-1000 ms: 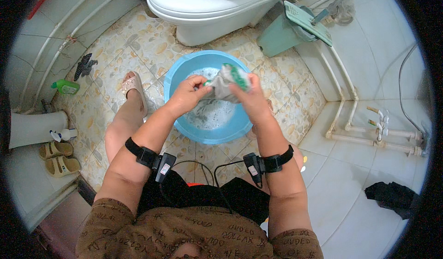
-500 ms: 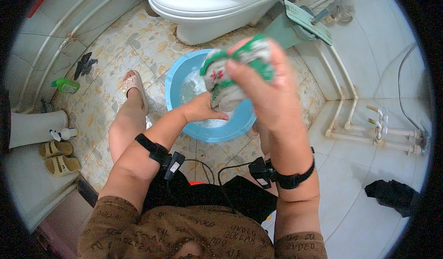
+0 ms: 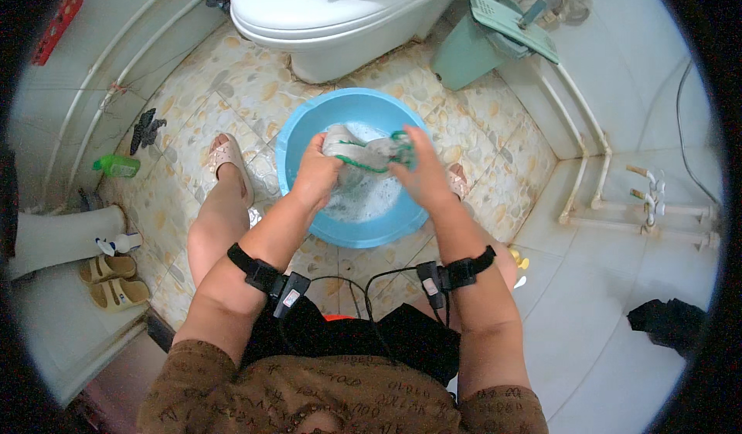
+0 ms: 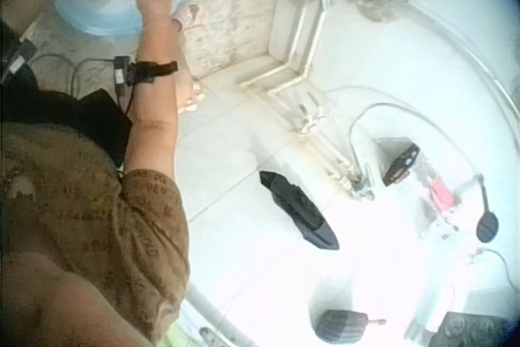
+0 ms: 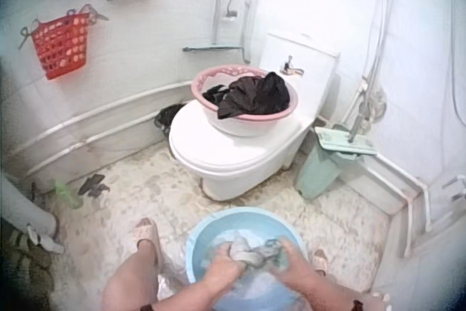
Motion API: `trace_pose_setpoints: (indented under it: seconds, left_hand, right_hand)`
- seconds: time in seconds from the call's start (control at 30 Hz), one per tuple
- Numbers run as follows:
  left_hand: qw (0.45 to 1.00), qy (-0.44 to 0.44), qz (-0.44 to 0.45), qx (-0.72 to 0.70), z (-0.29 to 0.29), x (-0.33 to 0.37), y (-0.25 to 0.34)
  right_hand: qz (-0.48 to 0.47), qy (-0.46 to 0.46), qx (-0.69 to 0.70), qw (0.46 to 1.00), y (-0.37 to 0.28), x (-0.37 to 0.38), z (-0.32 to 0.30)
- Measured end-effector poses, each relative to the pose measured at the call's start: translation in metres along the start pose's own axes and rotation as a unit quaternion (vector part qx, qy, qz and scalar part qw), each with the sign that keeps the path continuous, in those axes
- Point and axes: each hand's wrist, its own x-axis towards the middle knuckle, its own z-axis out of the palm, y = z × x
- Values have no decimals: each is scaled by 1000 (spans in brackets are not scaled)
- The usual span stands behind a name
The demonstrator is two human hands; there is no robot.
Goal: The person washes clothes by hand in a blue basin of soapy water, scrubbing several items including a grey cloth, a white and green cloth, and black socks before applying liquid from a bottle to the items.
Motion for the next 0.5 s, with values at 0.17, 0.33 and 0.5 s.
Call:
trace_pose_setpoints:
  seconds: [0.17, 0.33, 0.5]
  left_hand:
    - [991, -108, -36, -77, -2, -1, 0]
    - [995, -62, -45, -63, -4, 3, -5]
    - [999, 34, -16, -36, -9, 7, -10]
  right_hand:
    - [25, -47, 160, 986, -33, 1, 37]
    - [214, -33, 380, 899, 0, -8, 66]
    - [180, -22, 378, 908, 8, -4, 69]
